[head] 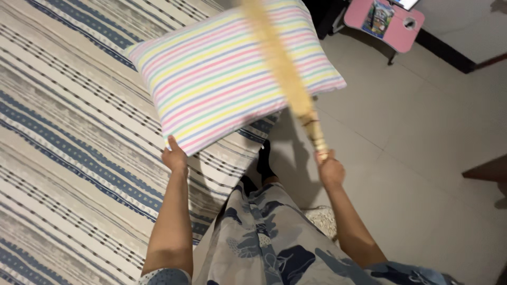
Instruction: The person uses a broom to repeatedly sweep and tap a striped pillow on a bed, then flips and adjusts the pillow. The person repeats this process with a second pillow, sweeping and tapping it before placing it on the bed.
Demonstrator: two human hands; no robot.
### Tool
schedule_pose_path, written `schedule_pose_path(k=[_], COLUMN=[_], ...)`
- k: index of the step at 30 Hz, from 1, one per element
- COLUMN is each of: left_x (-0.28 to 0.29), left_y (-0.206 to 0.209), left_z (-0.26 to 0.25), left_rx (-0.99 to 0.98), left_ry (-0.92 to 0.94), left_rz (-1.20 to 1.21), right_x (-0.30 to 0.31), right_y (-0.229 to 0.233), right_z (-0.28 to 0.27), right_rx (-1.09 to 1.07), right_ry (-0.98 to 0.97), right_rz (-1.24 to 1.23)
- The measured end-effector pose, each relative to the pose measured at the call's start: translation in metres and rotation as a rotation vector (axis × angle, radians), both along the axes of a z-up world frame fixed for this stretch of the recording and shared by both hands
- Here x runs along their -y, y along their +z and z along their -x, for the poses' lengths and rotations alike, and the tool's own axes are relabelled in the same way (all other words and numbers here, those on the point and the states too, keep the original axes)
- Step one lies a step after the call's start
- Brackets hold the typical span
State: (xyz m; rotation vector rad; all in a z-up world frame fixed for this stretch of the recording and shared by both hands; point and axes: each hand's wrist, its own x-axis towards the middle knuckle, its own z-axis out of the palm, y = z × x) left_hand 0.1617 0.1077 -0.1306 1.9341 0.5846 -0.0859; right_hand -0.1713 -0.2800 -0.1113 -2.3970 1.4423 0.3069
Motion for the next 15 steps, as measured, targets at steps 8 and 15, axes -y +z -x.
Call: schedule_pose_path(k=[8,15], left_x=[-0.01,-0.013], left_y=[-0.007,-0.022], left_z=[0.006,0.007], left_rx=[-0.058,-0.136], left_ry=[-0.11,-0.208], left_rz=[-0.185,-0.351], right_x=[0.017,-0.054], right_y=[0.056,0.09], right_z=[-0.023,-0.073], right_rx=[0.255,0.594], right_ry=[-0.296,0.21], right_rz=[0.118,0.084])
